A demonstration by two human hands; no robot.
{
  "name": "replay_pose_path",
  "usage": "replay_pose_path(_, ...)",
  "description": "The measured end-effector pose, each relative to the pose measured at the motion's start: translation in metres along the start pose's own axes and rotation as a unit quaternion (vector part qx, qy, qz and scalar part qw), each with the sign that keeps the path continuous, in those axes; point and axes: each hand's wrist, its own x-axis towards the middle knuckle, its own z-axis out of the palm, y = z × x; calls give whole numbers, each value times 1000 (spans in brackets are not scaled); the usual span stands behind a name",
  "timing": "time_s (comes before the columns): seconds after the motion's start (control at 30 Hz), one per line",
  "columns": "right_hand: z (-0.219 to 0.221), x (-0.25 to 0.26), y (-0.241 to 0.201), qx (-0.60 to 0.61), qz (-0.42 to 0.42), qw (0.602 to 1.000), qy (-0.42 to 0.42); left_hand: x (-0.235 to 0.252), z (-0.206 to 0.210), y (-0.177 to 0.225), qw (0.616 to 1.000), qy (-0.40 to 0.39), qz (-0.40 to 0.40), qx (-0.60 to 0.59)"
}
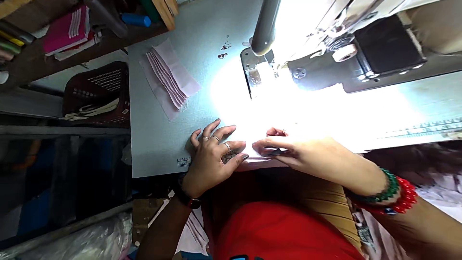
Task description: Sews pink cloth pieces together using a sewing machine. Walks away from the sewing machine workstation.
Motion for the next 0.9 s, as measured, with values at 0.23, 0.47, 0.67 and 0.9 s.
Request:
replay_pose_path(0.23, -2, -3, -1, -30, -15, 999, 26, -1, -1, 1, 1000, -6, -2, -2)
replay_pose_path(0.47, -1, -5, -3, -43, -17, 998, 37, 2, 3, 8, 1000, 14, -12, 18)
replay_pose_path(0.67, 1, -8, -2, -37, -13, 998, 44, -5, 0, 2, 1000, -1, -8, -7)
replay_pose_path(0.9, 6, -12, -2, -34, -6, 997, 62, -5, 2, 1, 1000, 16, 7, 4)
